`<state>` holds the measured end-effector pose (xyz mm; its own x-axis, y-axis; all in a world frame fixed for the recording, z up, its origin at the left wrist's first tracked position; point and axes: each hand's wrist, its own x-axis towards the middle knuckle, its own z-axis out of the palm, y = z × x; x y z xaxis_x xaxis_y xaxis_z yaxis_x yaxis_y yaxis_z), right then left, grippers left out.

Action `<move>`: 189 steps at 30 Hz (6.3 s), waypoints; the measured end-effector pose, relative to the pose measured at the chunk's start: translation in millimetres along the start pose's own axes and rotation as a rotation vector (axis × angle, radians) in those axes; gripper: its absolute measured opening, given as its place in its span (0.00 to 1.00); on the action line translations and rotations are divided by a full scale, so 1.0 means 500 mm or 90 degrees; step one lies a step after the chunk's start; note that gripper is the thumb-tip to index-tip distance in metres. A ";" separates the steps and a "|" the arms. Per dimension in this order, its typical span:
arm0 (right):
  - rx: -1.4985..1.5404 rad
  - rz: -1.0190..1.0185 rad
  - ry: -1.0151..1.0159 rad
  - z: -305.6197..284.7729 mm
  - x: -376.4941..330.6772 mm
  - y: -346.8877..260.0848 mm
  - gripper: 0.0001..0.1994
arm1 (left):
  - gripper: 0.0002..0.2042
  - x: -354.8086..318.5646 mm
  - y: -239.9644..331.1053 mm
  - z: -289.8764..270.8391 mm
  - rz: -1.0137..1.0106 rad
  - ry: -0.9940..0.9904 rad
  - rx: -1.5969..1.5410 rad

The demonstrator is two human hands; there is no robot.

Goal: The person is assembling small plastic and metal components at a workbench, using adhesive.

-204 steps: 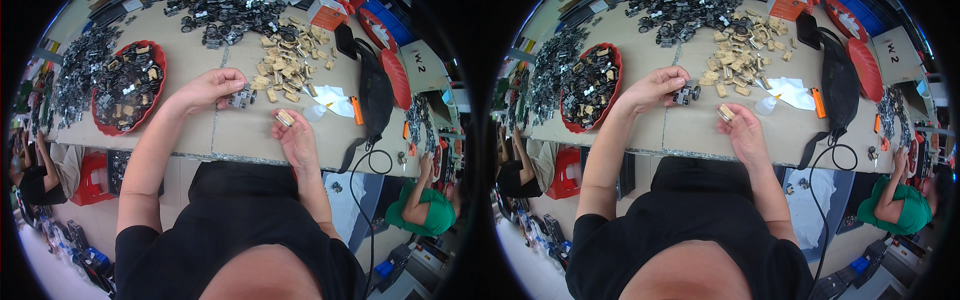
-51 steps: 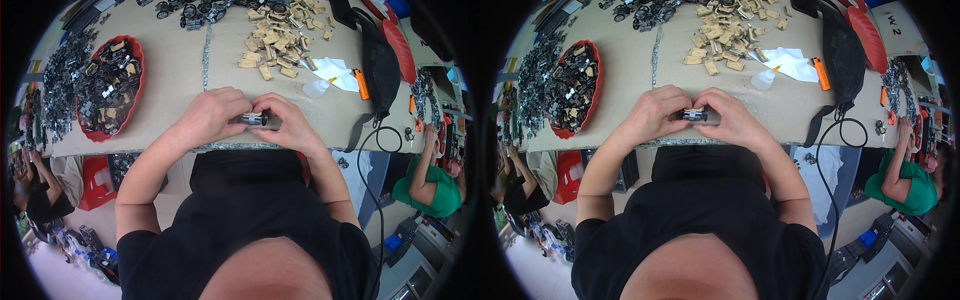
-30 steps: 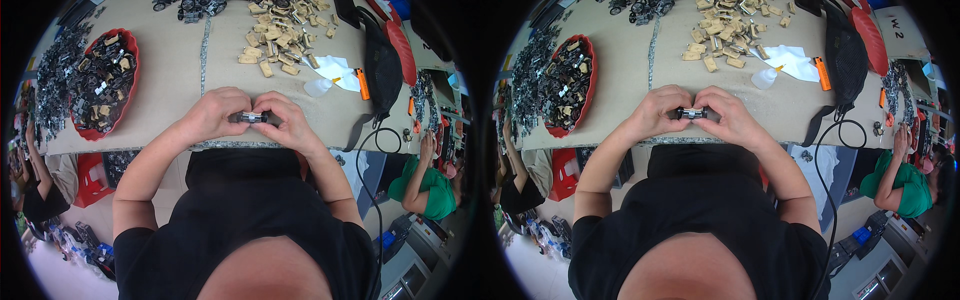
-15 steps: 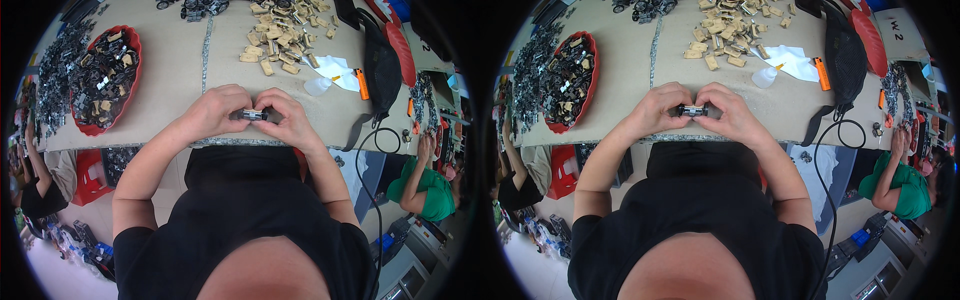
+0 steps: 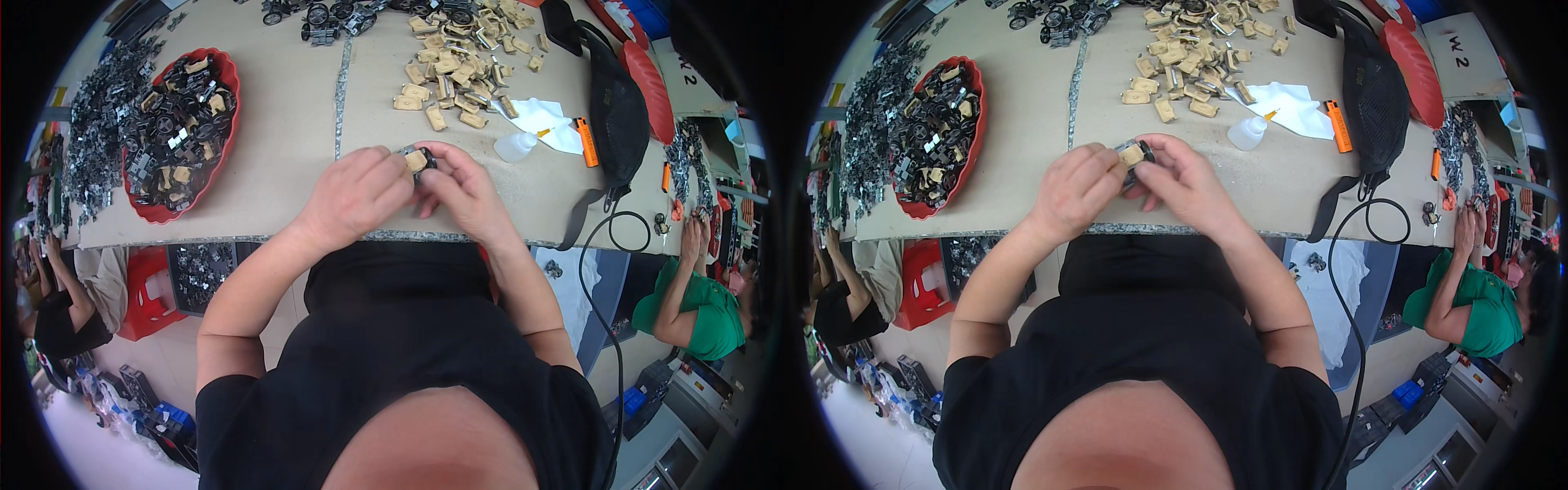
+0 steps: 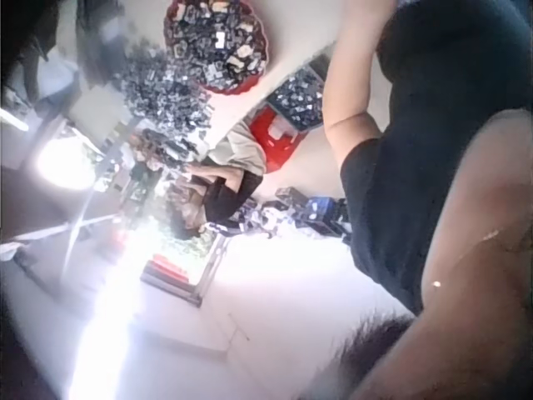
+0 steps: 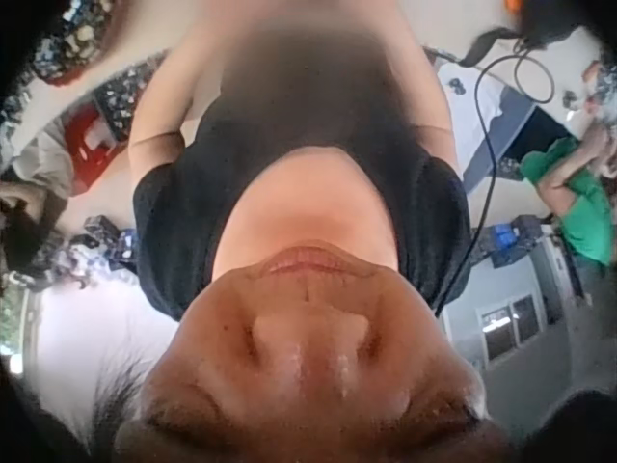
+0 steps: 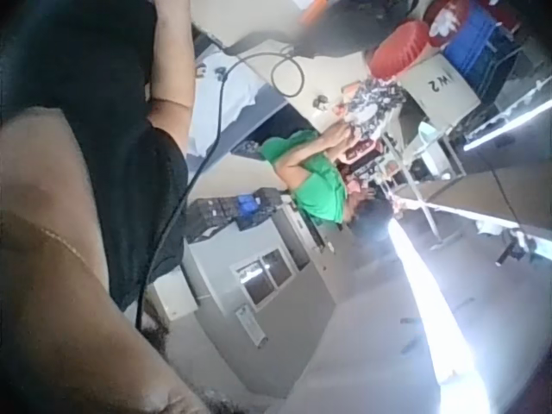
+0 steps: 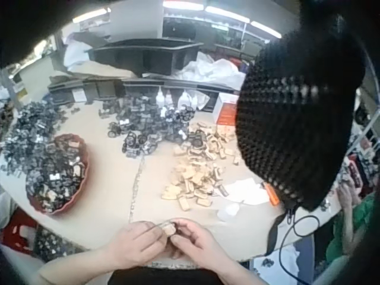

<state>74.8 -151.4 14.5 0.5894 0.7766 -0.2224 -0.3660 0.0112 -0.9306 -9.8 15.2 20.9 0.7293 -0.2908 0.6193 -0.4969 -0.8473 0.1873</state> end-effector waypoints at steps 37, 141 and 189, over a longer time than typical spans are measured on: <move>-0.126 -0.017 -0.059 -0.014 0.001 -0.030 0.24 | 0.09 0.004 -0.049 -0.005 -0.855 -0.142 -1.054; -0.406 -0.299 0.433 -0.144 -0.013 0.030 0.22 | 0.11 0.036 -0.067 -0.013 -0.561 -0.046 0.105; 0.310 -0.248 0.155 -0.063 -0.016 0.016 0.13 | 0.16 -0.010 0.018 0.045 -0.701 0.108 -0.991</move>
<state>90.1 -177.3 -0.5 0.8693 0.4942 -0.0096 -0.3434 0.5898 -0.7309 -7.2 -1.1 2.5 0.9711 0.1403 -0.1933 0.0947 0.5167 0.8509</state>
